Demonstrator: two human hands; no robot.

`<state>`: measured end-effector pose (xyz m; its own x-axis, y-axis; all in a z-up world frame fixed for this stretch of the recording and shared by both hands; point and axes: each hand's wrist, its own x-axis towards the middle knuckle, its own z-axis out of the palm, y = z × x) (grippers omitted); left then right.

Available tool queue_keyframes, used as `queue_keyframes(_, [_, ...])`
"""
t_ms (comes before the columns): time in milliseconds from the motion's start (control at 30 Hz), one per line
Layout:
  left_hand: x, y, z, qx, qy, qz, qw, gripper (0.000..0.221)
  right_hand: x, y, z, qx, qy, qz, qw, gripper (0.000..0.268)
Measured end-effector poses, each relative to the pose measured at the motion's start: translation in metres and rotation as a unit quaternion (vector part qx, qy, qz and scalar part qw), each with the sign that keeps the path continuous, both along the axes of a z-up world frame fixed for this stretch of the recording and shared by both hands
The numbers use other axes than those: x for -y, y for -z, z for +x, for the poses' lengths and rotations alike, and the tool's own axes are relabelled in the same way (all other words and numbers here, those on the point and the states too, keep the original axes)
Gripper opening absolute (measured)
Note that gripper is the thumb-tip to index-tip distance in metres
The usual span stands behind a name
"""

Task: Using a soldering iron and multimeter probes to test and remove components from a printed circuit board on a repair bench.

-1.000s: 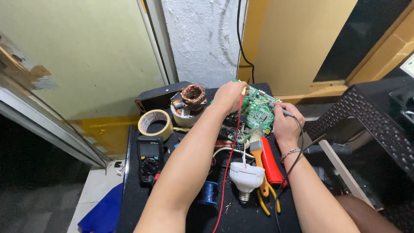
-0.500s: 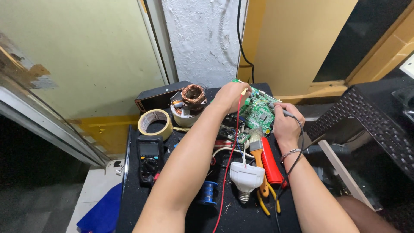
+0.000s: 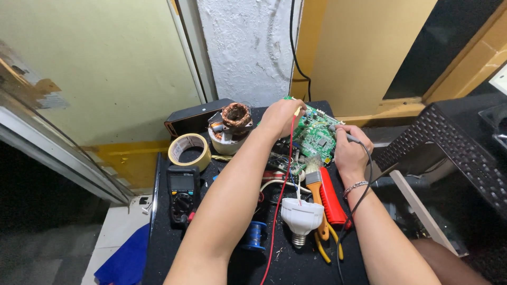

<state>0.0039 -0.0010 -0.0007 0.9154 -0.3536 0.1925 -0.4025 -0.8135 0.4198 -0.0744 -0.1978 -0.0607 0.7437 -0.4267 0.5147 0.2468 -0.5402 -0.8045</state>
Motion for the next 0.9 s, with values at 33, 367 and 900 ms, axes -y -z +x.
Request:
queue_keyframes(33, [0.000,0.001,0.001,0.000,0.000,0.000,1.000,0.028,0.001,0.000,0.000,0.000,0.000,0.000,1.000,0.014])
queue_keyframes(367, [0.000,0.008,0.005,0.016,-0.002,0.006,1.000,0.027,0.008,0.007,0.006,0.019,-0.021,-0.009,1.000,0.014])
queue_keyframes(900, [0.005,0.007,0.001,0.037,0.019,0.006,0.999,0.024,0.009,0.005,0.003,0.016,-0.017,-0.010,1.000,0.013])
